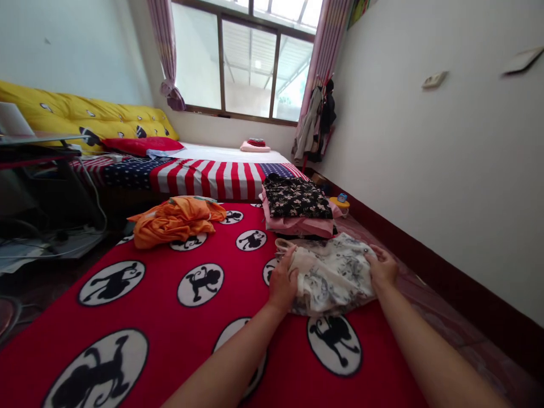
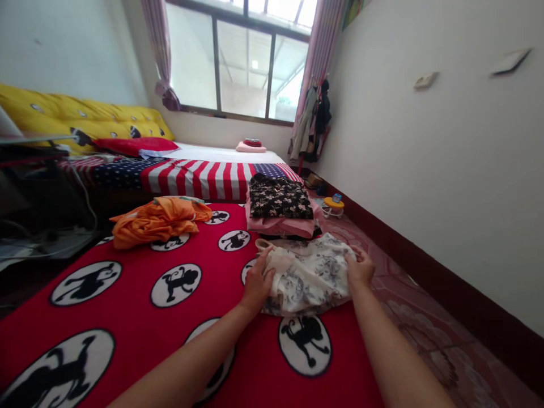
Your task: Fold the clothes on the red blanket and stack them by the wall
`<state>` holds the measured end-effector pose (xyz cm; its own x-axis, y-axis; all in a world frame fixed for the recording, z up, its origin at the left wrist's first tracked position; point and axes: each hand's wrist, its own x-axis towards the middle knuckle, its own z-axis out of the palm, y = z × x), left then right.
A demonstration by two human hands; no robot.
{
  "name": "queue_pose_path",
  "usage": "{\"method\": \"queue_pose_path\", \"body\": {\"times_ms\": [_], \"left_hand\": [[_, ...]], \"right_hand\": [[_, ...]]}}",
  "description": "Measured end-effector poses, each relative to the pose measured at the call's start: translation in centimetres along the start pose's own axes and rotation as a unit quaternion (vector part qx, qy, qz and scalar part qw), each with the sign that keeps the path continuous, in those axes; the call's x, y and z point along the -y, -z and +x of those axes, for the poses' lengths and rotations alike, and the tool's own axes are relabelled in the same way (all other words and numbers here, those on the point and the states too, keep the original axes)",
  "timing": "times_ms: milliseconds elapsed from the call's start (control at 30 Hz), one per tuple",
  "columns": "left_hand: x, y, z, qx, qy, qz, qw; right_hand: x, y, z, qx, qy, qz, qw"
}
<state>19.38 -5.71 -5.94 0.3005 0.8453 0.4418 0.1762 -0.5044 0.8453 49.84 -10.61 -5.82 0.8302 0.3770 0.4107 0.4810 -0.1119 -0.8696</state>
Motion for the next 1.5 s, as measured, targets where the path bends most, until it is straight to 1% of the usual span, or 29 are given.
{"method": "queue_pose_path", "body": {"times_ms": [33, 100, 133, 200, 267, 300, 367, 400, 467, 567, 667, 733, 833, 900, 933, 967, 1033, 1100, 1167, 1233, 1267, 1300, 1367, 1400, 1433, 1500], "left_hand": [[0.1, -0.2, 0.0, 0.0, 0.009, 0.019, 1.0], [0.5, -0.5, 0.0, 0.007, 0.053, 0.073, 0.996], [0.7, -0.6, -0.2, 0.012, 0.068, 0.095, 0.993], [0.9, -0.8, -0.5, 0.016, 0.074, 0.116, 0.99], [1.0, -0.8, -0.7, 0.013, 0.066, 0.114, 0.991], [0.9, -0.8, -0.8, 0.011, 0.064, 0.111, 0.992], [0.8, -0.7, -0.6, 0.012, 0.065, 0.111, 0.992], [0.7, -0.6, -0.5, 0.013, 0.065, 0.115, 0.991], [0.5, -0.5, 0.0, 0.02, 0.061, 0.124, 0.99], [0.4, -0.5, 0.6, 0.033, 0.056, 0.139, 0.988], [0.5, -0.6, 0.6, 0.032, 0.071, 0.154, 0.985], [0.6, -0.5, 0.4, 0.028, 0.08, 0.142, 0.986], [0.6, -0.1, 0.0, 0.011, 0.074, 0.089, 0.993], [0.6, 0.3, -0.3, -0.025, 0.065, 0.053, 0.996], [0.7, 0.6, -0.5, -0.047, 0.064, 0.035, 0.996], [0.7, 0.9, -0.7, -0.069, 0.068, 0.017, 0.995], [0.8, 1.6, -1.3, -0.109, 0.096, -0.028, 0.989], [1.0, 2.3, -2.1, -0.146, 0.138, -0.08, 0.976], [1.3, 3.2, -3.1, -0.169, 0.163, -0.121, 0.965], [1.7, 4.7, -3.9, -0.157, 0.155, -0.127, 0.967], [2.0, 5.9, -4.0, -0.142, 0.138, -0.109, 0.974], [2.4, 7.5, -3.8, -0.125, 0.112, -0.074, 0.983], [3.6, 11.7, -2.4, -0.099, 0.056, 0.046, 0.992], [4.3, 14.2, -1.2, -0.093, 0.037, 0.126, 0.987], [5.1, 17.0, 0.3, -0.09, 0.035, 0.212, 0.973], [6.7, 22.6, 3.6, -0.098, 0.078, 0.376, 0.918]], "right_hand": [[0.0, 0.1, 0.1, 0.004, -0.002, -0.029, 1.0], [0.5, 0.4, -0.2, 0.016, 0.002, -0.107, 0.994], [1.0, 0.5, -0.7, 0.022, 0.013, -0.141, 0.99], [2.5, -0.1, -2.1, 0.043, 0.059, -0.194, 0.978], [4.5, -1.6, -3.8, 0.102, 0.13, -0.221, 0.961], [5.5, -2.6, -4.6, 0.147, 0.168, -0.227, 0.948], [7.2, -5.1, -6.0, 0.242, 0.228, -0.238, 0.912], [7.8, -6.2, -6.5, 0.278, 0.247, -0.248, 0.895], [8.4, -8.1, -7.3, 0.314, 0.261, -0.28, 0.869], [7.7, -9.5, -8.1, 0.306, 0.247, -0.341, 0.854], [6.5, -9.7, -8.5, 0.282, 0.233, -0.382, 0.849], [6.2, -9.7, -8.3, 0.28, 0.225, -0.399, 0.844], [7.6, -9.6, -7.2, 0.31, 0.201, -0.418, 0.83], [9.5, -9.4, -7.0, 0.325, 0.189, -0.423, 0.824], [10.5, -9.3, -7.4, 0.326, 0.19, -0.421, 0.825], [11.5, -9.1, -8.2, 0.323, 0.195, -0.415, 0.828], [12.6, -8.9, -10.9, 0.321, 0.229, -0.393, 0.831], [12.5, -8.7, -14.2, 0.331, 0.282, -0.375, 0.819], [11.5, -8.7, -17.0, 0.336, 0.318, -0.38, 0.801], [10.2, -8.9, -18.6, 0.326, 0.323, -0.401, 0.793], [9.7, -9.0, -18.9, 0.318, 0.321, -0.408, 0.794], [9.4, -9.2, -19.0, 0.31, 0.321, -0.409, 0.796], [8.9, -9.5, -18.9, 0.295, 0.329, -0.401, 0.802], [8.8, -9.6, -18.8, 0.285, 0.336, -0.395, 0.806], [8.7, -9.7, -18.8, 0.276, 0.344, -0.39, 0.809], [8.5, -9.8, -18.7, 0.255, 0.361, -0.383, 0.811]]}}
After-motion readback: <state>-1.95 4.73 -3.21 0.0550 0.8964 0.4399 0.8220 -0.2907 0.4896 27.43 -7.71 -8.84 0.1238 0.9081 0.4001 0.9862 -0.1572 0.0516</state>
